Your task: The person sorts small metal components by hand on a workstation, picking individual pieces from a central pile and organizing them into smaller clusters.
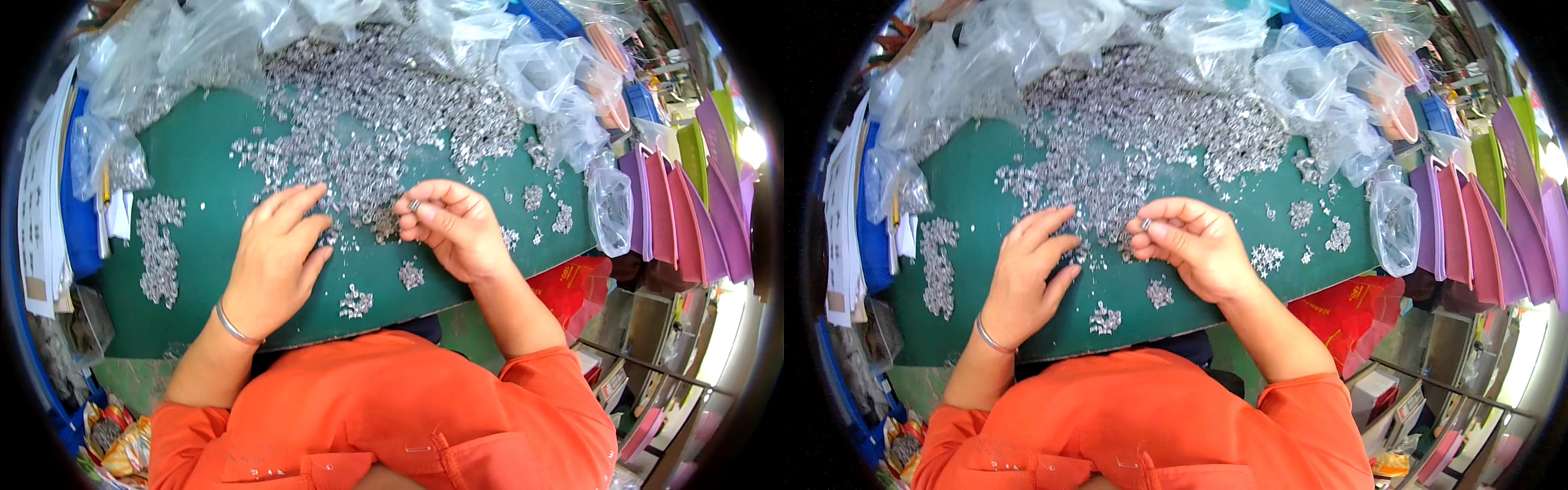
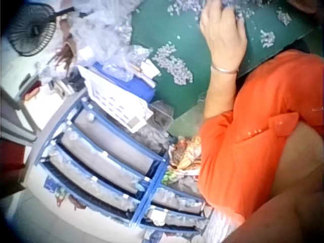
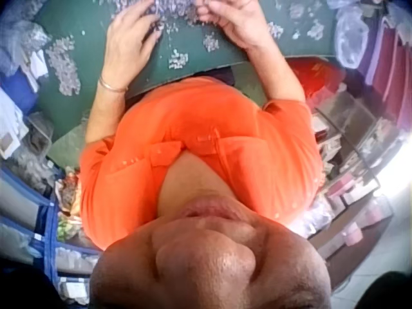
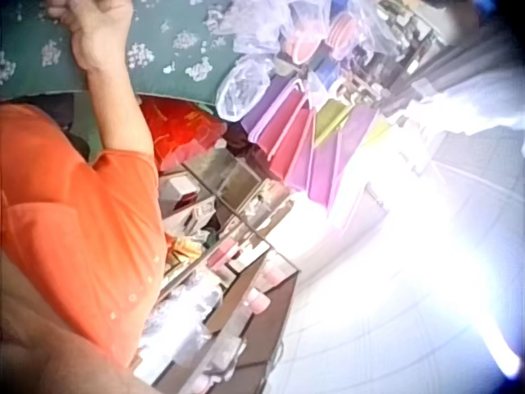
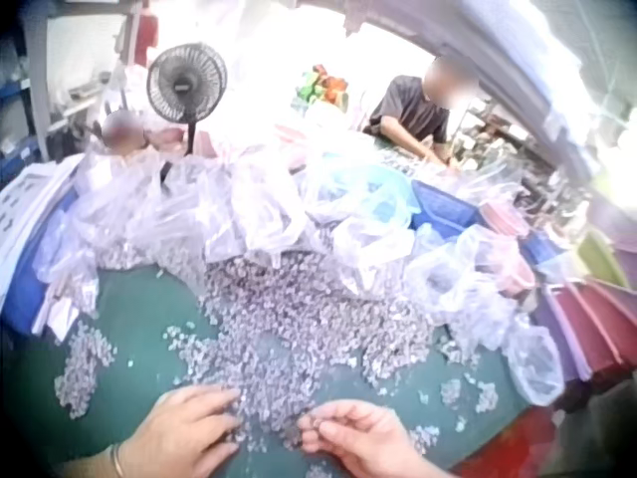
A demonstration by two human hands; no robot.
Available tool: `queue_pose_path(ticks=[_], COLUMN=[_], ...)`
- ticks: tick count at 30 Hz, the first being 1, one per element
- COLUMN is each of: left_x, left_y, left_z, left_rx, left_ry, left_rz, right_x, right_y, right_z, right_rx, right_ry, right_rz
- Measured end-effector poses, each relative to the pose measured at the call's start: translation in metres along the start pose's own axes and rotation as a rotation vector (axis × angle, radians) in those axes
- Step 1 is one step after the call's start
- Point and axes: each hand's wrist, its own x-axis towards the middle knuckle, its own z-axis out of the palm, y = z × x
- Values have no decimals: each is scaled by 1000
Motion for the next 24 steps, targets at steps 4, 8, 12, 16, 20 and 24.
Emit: queue_pose_path(ticks=[4, 8, 12, 16, 20, 24], left_x=[0, 1, 0, -2, 1, 1], left_y=[1, 3, 1, 0, 0, -1], left_z=[-1, 0, 2, 2, 2, 0], left_rx=[17, 17, 27, 20, 11, 3], left_ry=[3, 15, 29, 46, 28, 28], left_rz=[0, 1, 22, 28, 26, 31], right_x=[3, 5, 8, 27, 48, 61], right_y=[-3, -17, -31, -70, -133, -156], right_z=[4, -5, -7, -19, -57, -81], right_rx=[-186, -382, -538, -767, -1025, -1538], right_ry=[75, 89, 199, 444, 671, 734], right_rz=[-71, -179, -292, -562, -878, -903])
